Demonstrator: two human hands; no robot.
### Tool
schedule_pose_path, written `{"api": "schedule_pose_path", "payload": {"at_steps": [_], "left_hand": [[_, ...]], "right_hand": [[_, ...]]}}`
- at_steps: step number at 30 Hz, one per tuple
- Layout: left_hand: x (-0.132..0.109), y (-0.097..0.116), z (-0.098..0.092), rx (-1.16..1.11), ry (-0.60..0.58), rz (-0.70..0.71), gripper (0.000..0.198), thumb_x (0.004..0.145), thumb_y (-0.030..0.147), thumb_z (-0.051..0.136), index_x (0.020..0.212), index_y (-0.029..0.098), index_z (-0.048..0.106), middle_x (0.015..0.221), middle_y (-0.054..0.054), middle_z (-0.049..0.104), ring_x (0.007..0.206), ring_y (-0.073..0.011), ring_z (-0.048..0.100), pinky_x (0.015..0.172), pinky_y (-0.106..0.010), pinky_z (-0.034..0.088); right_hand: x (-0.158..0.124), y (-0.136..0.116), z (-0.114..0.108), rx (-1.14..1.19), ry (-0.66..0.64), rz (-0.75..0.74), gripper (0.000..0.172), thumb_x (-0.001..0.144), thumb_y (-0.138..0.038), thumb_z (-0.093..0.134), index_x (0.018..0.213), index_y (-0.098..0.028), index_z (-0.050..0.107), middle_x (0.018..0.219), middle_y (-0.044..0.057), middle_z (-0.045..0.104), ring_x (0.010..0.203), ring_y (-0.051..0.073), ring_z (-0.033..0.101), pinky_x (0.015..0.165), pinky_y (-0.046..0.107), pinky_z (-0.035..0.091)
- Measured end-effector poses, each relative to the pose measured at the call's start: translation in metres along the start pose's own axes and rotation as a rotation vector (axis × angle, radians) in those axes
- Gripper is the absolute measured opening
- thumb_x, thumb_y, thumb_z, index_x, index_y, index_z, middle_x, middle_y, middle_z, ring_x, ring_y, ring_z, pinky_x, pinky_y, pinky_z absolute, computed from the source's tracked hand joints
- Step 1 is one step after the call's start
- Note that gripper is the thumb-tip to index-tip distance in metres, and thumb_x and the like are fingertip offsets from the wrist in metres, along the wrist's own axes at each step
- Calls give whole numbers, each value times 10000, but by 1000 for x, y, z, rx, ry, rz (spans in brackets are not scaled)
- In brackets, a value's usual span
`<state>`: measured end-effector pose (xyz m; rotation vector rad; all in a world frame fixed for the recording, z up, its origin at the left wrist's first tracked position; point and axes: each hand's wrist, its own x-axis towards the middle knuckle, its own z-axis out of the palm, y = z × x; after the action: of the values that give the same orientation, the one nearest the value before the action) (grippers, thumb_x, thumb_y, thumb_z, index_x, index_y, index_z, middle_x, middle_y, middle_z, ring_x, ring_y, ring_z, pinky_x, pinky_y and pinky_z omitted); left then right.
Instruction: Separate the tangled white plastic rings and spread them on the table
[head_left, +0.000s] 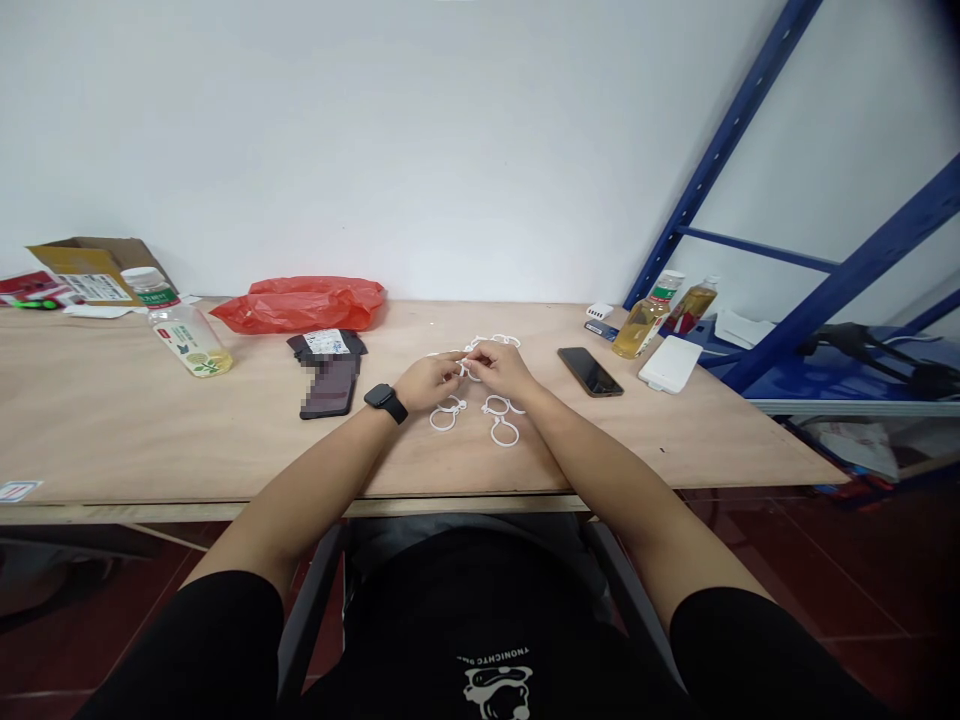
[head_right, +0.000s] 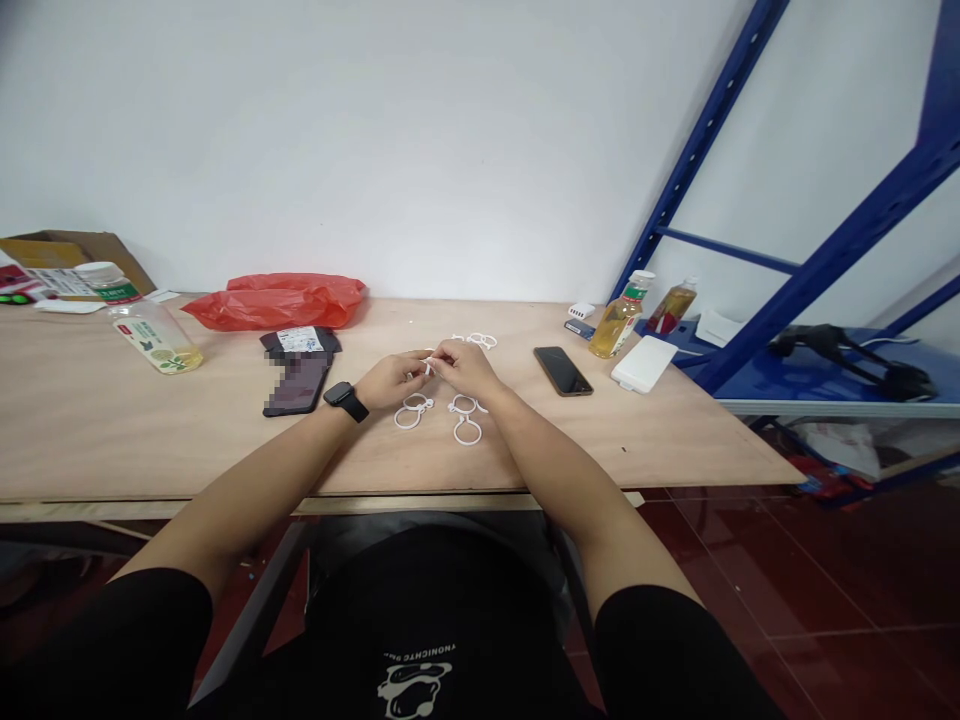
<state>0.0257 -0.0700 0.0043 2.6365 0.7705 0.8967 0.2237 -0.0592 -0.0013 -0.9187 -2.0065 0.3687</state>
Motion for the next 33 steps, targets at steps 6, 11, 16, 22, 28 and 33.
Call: {"api": "schedule_pose_path", "payload": {"at_steps": [6, 11, 16, 22, 28, 33], "left_hand": [[-1, -9, 2, 16, 42, -66, 263, 876, 253, 525, 1046, 179, 712, 1405, -110, 547, 975, -193, 664, 874, -331, 523], [-3, -20, -5, 39, -10, -161, 259, 829, 237, 558, 1006, 167, 734, 1069, -81, 694, 838, -163, 645, 824, -299, 517], [-7, -16, -5, 15, -284, -191, 251, 766, 336, 659, 935, 176, 753, 969, -52, 705, 871, -183, 631, 815, -284, 498], [-4, -8, 7, 23, -272, -121, 246, 778, 363, 667, 919, 186, 764, 976, -74, 679, 868, -194, 627, 840, -305, 485], [-3, -13, 11, 1, -215, -123, 145, 758, 242, 629, 820, 171, 739, 903, -54, 702, 809, -180, 626, 779, -287, 479], [-5, -17, 8, -76, -179, -230, 182, 805, 250, 580, 858, 153, 725, 773, -22, 711, 677, -145, 604, 680, -258, 464]], "right_hand": [[1, 6, 0, -39, 69, 25, 125, 861, -296, 623, 819, -204, 696, 791, 13, 704, 700, 146, 624, 693, 270, 470], [4, 19, -11, -296, 140, 51, 150, 876, -263, 599, 956, -224, 720, 958, 50, 723, 844, 190, 646, 791, 314, 484], [4, 29, -12, -388, -13, 96, 243, 837, -218, 622, 1060, -228, 719, 1000, 42, 723, 872, 198, 639, 790, 325, 484], [5, 28, -8, -297, 16, 62, 202, 841, -244, 636, 1013, -206, 736, 940, 49, 731, 802, 179, 625, 761, 314, 472], [3, 22, -6, -198, -12, 34, 165, 836, -229, 644, 964, -203, 746, 897, 40, 730, 731, 149, 601, 717, 286, 453], [0, 15, -2, -120, -93, 3, 179, 828, -225, 648, 973, -208, 751, 897, 34, 735, 718, 138, 601, 708, 276, 448]]}}
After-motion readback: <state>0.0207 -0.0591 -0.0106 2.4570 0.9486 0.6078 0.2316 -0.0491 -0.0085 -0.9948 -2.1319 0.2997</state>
